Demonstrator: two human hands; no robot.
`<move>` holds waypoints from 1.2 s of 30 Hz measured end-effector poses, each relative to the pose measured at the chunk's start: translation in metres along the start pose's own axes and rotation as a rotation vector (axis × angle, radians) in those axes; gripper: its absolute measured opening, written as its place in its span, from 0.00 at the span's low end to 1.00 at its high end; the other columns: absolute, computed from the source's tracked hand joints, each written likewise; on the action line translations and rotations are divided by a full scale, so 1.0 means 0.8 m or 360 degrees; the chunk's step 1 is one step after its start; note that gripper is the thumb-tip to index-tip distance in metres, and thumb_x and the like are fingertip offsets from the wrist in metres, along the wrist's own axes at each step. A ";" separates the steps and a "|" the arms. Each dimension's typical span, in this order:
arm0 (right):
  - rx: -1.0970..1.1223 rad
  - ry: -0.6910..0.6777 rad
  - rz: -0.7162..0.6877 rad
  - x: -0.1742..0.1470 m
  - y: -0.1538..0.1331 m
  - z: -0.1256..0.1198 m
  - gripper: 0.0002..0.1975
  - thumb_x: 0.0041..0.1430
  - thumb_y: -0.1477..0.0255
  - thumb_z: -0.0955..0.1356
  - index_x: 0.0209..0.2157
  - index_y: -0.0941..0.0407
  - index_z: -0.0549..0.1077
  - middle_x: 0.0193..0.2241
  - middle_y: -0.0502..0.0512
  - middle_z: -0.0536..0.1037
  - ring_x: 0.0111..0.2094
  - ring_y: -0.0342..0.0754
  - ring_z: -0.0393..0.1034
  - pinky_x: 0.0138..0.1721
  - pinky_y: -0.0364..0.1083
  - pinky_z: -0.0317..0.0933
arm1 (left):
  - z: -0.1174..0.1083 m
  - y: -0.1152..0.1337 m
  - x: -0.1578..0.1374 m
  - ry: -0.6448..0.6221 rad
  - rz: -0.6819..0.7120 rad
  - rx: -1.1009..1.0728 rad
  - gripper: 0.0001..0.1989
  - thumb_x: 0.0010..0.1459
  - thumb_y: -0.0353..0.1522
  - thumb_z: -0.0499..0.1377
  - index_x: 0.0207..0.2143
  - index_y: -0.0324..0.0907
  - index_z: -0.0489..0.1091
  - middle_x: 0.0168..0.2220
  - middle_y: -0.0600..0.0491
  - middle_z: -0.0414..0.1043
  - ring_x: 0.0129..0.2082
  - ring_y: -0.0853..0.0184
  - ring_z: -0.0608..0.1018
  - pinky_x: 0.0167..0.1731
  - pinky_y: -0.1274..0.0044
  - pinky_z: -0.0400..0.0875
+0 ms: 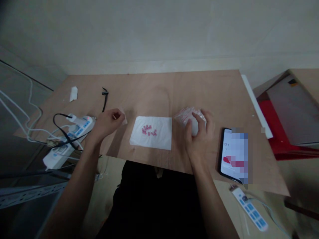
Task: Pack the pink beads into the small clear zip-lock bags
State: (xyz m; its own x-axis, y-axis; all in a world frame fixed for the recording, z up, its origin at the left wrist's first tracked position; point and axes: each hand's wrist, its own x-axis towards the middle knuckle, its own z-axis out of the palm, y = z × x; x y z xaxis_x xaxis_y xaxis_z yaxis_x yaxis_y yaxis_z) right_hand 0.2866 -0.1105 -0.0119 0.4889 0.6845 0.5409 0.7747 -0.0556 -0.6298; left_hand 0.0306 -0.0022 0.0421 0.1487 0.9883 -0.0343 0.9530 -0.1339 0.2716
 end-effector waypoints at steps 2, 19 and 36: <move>0.0380 -0.0108 0.0075 -0.003 -0.033 -0.003 0.14 0.63 0.64 0.62 0.42 0.57 0.75 0.42 0.61 0.78 0.44 0.54 0.73 0.47 0.56 0.66 | -0.010 0.018 -0.028 0.0058 0.0210 -0.0499 0.12 0.56 0.36 0.52 0.23 0.41 0.68 0.21 0.55 0.69 0.22 0.69 0.70 0.24 0.78 0.61; 0.1385 -0.1145 0.0532 -0.033 -0.087 -0.038 0.10 0.57 0.65 0.69 0.31 0.54 0.81 0.25 0.51 0.81 0.28 0.46 0.74 0.32 0.45 0.69 | 0.016 0.072 -0.133 -0.0327 0.0656 -0.1245 0.10 0.63 0.34 0.52 0.30 0.43 0.71 0.27 0.56 0.72 0.28 0.70 0.72 0.29 0.79 0.64; 0.1057 -0.1139 -0.0376 -0.008 -0.074 -0.052 0.40 0.42 0.58 0.77 0.57 0.51 0.65 0.57 0.60 0.70 0.57 0.57 0.65 0.55 0.56 0.64 | -0.006 0.095 -0.132 -0.0029 0.0344 -0.1318 0.14 0.57 0.31 0.50 0.18 0.42 0.56 0.17 0.61 0.52 0.18 0.74 0.58 0.20 0.79 0.53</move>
State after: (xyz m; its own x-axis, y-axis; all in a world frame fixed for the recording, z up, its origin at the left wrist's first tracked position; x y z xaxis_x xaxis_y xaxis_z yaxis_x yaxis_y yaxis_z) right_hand 0.2543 -0.1421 0.0449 -0.1735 0.9137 0.3674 0.3330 0.4055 -0.8512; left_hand 0.0864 -0.1162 0.0713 0.3156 0.9450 0.0858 0.4040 -0.2156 0.8890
